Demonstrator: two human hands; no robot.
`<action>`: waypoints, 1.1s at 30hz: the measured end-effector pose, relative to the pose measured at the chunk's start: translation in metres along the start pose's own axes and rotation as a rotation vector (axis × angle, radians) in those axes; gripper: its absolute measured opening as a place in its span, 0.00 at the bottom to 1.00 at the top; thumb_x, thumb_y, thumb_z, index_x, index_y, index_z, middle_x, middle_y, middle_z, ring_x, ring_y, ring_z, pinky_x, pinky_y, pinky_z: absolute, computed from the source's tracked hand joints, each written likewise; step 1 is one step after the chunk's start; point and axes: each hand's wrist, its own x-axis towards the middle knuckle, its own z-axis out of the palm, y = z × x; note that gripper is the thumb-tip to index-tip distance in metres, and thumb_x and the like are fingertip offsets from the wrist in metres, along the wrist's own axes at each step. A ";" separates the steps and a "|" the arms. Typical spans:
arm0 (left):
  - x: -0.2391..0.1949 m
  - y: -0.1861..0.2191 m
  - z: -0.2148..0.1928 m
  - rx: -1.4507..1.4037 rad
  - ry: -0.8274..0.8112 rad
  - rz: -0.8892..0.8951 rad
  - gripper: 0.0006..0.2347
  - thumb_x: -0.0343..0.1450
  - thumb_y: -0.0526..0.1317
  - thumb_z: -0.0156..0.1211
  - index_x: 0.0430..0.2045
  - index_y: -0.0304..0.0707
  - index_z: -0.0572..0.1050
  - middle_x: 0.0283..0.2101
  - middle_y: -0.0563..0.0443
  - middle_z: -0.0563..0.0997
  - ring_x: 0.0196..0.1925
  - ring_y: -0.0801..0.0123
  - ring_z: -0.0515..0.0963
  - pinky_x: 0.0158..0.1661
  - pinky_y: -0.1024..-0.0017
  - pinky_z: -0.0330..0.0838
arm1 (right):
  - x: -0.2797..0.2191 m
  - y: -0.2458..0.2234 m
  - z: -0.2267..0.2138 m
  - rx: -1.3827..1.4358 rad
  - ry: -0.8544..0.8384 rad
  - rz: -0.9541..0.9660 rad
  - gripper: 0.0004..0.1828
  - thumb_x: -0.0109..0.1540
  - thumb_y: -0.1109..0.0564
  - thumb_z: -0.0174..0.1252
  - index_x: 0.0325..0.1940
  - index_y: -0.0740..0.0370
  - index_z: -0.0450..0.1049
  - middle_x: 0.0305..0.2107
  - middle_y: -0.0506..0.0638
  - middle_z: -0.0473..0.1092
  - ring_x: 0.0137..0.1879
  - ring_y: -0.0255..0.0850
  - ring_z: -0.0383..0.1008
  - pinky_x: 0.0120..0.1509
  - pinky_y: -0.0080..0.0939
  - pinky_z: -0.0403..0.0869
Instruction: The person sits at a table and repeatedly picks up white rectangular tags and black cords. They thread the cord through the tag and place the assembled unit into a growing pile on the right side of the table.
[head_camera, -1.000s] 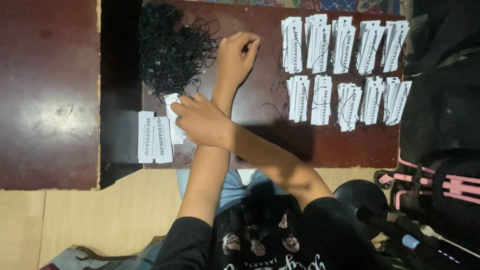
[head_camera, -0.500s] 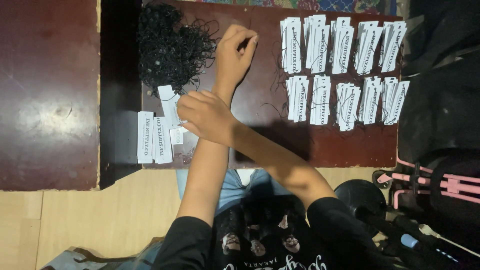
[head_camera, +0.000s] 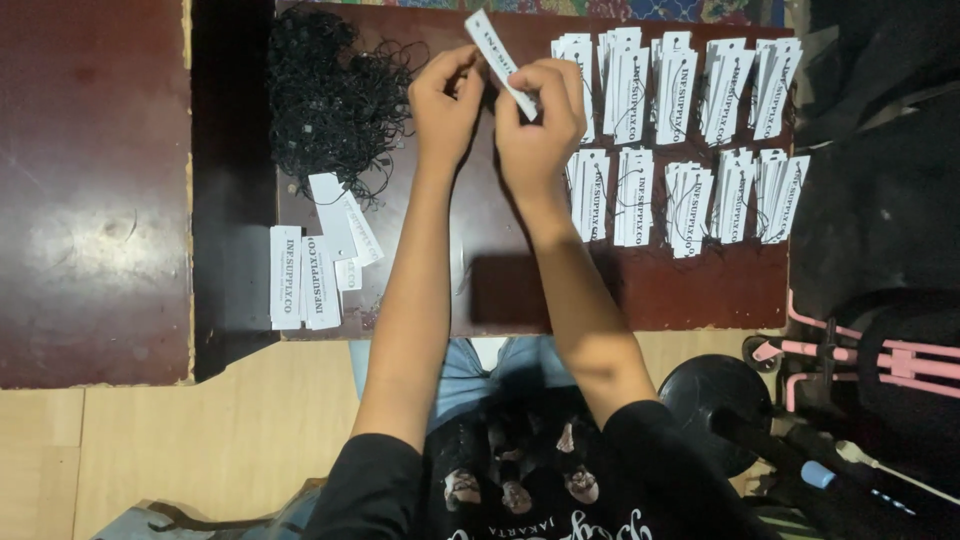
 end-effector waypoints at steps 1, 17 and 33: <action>0.000 0.003 -0.001 0.000 -0.002 0.001 0.06 0.71 0.29 0.60 0.36 0.36 0.83 0.34 0.54 0.82 0.27 0.81 0.68 0.29 0.80 0.64 | -0.002 0.010 0.001 -0.001 0.003 0.000 0.13 0.55 0.77 0.55 0.33 0.62 0.71 0.32 0.51 0.66 0.37 0.40 0.68 0.35 0.34 0.66; 0.002 0.024 -0.011 0.098 -0.089 0.096 0.06 0.73 0.35 0.61 0.40 0.41 0.83 0.36 0.53 0.84 0.39 0.71 0.79 0.40 0.74 0.72 | -0.012 0.049 0.002 0.462 -0.443 0.422 0.10 0.66 0.61 0.58 0.51 0.59 0.69 0.50 0.52 0.67 0.38 0.33 0.74 0.43 0.29 0.70; -0.004 0.026 -0.006 0.296 -0.188 0.220 0.06 0.73 0.32 0.58 0.36 0.38 0.82 0.31 0.52 0.79 0.32 0.68 0.75 0.33 0.71 0.66 | -0.020 0.057 0.006 0.199 -0.287 0.278 0.21 0.60 0.72 0.52 0.51 0.60 0.80 0.44 0.48 0.69 0.52 0.40 0.73 0.57 0.36 0.77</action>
